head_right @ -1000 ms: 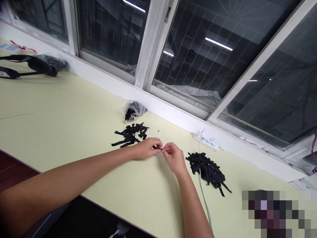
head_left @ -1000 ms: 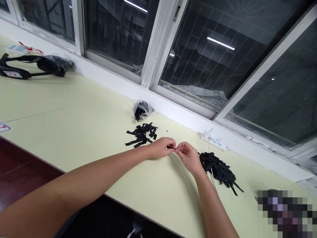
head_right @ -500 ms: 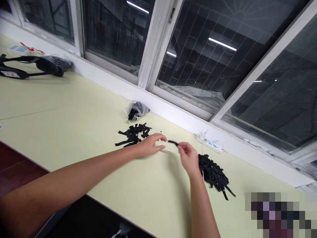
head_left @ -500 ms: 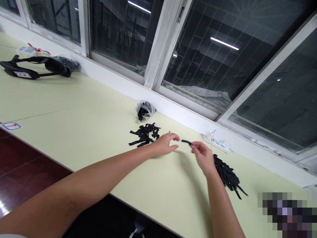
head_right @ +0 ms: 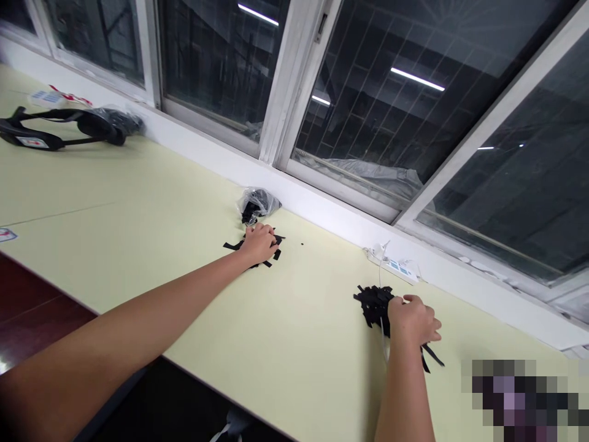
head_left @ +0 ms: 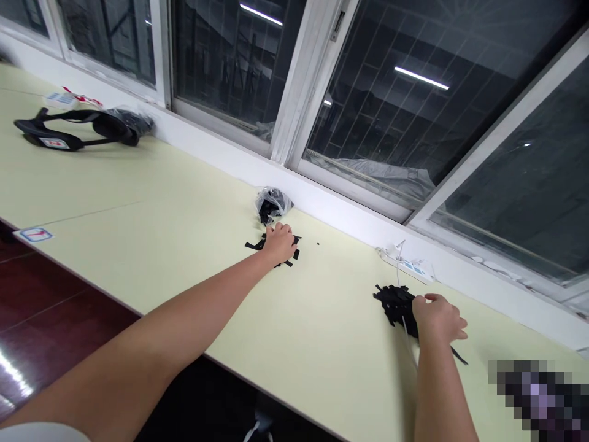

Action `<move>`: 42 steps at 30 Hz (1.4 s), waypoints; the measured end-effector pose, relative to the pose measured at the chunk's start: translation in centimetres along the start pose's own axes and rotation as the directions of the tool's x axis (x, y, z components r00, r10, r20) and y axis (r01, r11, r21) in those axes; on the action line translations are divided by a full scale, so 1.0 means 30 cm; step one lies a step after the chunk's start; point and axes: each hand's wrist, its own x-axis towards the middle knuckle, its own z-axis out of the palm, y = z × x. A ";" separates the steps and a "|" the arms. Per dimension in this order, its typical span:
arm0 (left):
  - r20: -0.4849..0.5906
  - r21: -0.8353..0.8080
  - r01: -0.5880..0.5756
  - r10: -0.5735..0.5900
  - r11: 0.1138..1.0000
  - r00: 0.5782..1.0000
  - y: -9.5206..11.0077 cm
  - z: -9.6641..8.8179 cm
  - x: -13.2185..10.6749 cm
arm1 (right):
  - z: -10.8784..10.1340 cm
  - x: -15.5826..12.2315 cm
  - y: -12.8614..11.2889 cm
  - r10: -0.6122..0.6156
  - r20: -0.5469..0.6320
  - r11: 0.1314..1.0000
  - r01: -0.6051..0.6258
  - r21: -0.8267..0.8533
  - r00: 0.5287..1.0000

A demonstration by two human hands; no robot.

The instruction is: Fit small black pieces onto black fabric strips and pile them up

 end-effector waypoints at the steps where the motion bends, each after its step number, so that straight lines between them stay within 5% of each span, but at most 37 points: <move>1: -0.001 -0.003 0.006 -0.006 1.000 1.000 0.001 0.002 0.002 | -0.009 -0.023 -0.026 -0.043 -0.005 0.999 0.043 0.003 0.999; 5: -0.042 -0.090 0.021 -0.025 0.996 0.999 -0.003 -0.007 0.016 | -0.034 -0.135 -0.151 -0.257 -0.002 0.962 0.256 0.095 0.966; 9: -0.077 -0.283 -0.087 0.068 0.955 0.995 0.033 -0.028 0.016 | -0.029 -0.261 -0.266 -0.504 0.074 0.775 0.413 0.479 0.860; 11: -0.061 -0.427 -0.148 0.135 0.892 0.989 0.082 -0.041 0.000 | -0.024 -0.319 -0.312 -0.558 0.228 0.674 0.275 0.686 0.798; 14: -0.029 -0.594 -0.180 0.202 0.784 0.979 0.176 -0.062 -0.042 | -0.025 -0.387 -0.359 -0.579 0.492 0.564 -0.116 0.818 0.650; 16: -0.020 -0.649 -0.207 0.256 0.732 0.967 0.231 -0.072 -0.072 | -0.029 -0.412 -0.373 -0.607 0.572 0.499 -0.296 0.814 0.551; 18: 0.013 -0.680 -0.202 0.287 0.705 0.958 0.263 -0.074 -0.094 | -0.029 -0.421 -0.375 -0.638 0.574 0.445 -0.363 0.819 0.513; 23: 0.054 -0.689 -0.172 0.286 0.704 0.957 0.251 -0.046 -0.101 | -0.011 -0.404 -0.359 -0.570 0.551 0.432 -0.347 0.832 0.610; 28: -0.101 -0.573 -0.244 0.228 0.782 0.968 0.233 -0.058 -0.092 | 0.008 -0.378 -0.346 -0.529 0.427 0.499 -0.138 0.856 0.733; 31: 0.043 -0.631 -0.178 0.264 0.755 0.964 0.256 -0.072 -0.111 | 0.005 -0.381 -0.346 -0.545 0.316 0.546 0.043 0.837 0.777; 34: 0.142 -0.706 -0.109 0.290 0.700 0.946 0.287 -0.062 -0.137 | -0.010 -0.408 -0.358 -0.605 0.251 0.569 0.190 0.800 0.756; 42: 0.115 -0.740 -0.115 0.294 0.663 0.949 0.291 -0.041 -0.150 | -0.029 -0.473 -0.388 -0.758 0.142 0.469 0.381 0.797 0.637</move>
